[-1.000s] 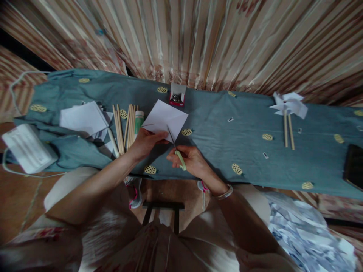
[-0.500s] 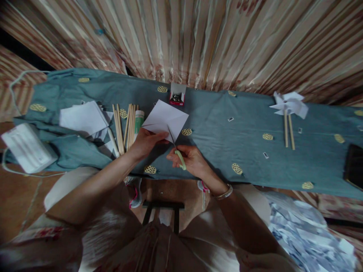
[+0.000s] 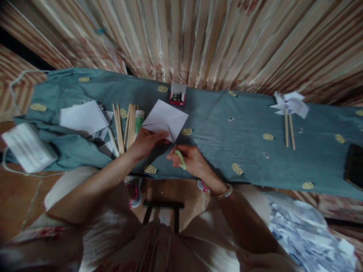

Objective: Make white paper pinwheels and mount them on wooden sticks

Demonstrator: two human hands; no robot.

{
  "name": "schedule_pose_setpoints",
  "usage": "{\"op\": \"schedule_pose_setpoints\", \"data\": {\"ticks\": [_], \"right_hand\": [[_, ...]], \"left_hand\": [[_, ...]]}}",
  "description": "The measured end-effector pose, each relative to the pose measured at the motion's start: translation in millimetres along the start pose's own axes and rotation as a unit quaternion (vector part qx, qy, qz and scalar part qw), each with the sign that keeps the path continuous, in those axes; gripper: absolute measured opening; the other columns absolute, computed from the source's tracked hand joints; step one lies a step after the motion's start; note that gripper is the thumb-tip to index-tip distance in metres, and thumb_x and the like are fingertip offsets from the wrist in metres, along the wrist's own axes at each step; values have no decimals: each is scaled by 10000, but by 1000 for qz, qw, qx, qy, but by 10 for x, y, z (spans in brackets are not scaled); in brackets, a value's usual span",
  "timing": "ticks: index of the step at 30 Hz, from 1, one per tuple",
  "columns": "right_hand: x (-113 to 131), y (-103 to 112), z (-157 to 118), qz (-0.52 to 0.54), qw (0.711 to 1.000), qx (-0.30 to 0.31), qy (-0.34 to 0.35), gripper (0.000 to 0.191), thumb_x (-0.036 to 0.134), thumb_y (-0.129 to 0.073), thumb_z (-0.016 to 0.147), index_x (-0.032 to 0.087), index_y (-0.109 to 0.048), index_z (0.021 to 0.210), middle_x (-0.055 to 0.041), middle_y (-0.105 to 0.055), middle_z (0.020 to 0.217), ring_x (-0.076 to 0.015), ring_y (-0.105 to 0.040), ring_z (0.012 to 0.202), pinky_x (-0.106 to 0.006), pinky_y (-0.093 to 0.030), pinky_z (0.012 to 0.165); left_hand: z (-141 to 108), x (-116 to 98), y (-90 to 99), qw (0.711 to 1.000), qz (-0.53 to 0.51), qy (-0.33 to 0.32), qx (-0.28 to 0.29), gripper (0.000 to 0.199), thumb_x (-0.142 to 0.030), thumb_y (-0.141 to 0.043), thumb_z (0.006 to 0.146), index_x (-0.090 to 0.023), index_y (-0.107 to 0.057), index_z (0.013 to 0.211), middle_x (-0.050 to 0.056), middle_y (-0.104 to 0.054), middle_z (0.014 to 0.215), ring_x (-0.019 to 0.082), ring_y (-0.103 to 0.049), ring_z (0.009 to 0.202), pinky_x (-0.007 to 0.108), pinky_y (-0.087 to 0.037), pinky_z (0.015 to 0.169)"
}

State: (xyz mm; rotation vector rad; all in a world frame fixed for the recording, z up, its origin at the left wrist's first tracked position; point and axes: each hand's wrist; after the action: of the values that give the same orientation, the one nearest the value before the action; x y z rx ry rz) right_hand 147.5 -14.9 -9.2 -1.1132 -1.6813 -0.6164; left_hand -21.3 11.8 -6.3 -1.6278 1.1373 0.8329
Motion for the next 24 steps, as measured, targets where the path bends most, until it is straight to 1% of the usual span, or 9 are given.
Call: {"op": "schedule_pose_setpoints", "data": {"ticks": [4,6,10,13,18,21,24], "right_hand": [[-10,4,4,1,1000,-3,-5,421,561,-838,626,190,-650,687,37,-586,509,-90,-499,461,-235,-425,456],[-18,9,6,2,1000,-1,-10,416,550,-845,618,191,-652,700,36,-597,517,-88,-508,463,-228,-427,456],[-29,18,4,9,1000,13,-26,422,527,-867,587,202,-643,737,45,-610,539,-99,-550,479,-235,-466,482],[-6,26,-16,3,999,21,-25,435,541,-856,598,203,-642,769,39,-628,579,-107,-577,513,-244,-489,517],[81,45,-64,-29,998,62,-6,456,608,-783,679,193,-634,794,13,-644,639,-110,-584,561,-250,-488,547],[111,80,-83,-29,996,88,-12,448,585,-795,683,193,-631,824,12,-657,674,-109,-597,588,-254,-505,583],[124,175,-96,-32,993,108,-33,416,532,-819,685,192,-645,850,12,-671,699,-111,-618,612,-251,-518,597]], "left_hand": [[3,8,9,1000,1,10,0,157,-206,-819,581,-143,-676,597,13,-675,638,99,-585,542,246,-567,553],[10,15,15,1000,-4,5,4,178,-230,-831,585,-147,-678,618,12,-679,654,99,-582,551,245,-562,554],[14,8,11,999,-28,-15,-14,231,-290,-862,604,-157,-705,709,20,-711,736,102,-584,594,222,-524,538],[0,-18,-7,999,-42,-12,-20,244,-310,-866,620,-147,-705,705,19,-705,722,106,-581,599,224,-486,535],[17,-89,-7,996,-87,-2,-23,267,-281,-877,596,-135,-714,748,35,-733,772,161,-658,716,283,-534,662],[71,-148,38,995,-93,-7,-40,268,-266,-874,588,-148,-705,758,33,-735,777,172,-676,744,277,-543,667],[128,-197,92,994,-90,-23,-64,296,-268,-886,552,-147,-701,750,37,-737,775,172,-675,720,273,-556,648]]}}
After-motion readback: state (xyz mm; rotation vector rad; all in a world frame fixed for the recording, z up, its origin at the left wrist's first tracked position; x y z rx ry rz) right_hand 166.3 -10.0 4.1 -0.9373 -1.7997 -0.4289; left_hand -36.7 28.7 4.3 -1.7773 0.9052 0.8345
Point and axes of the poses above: each hand's wrist, its own z-axis towards the middle knuckle, its own y-axis out of the back of the hand, x = y × z
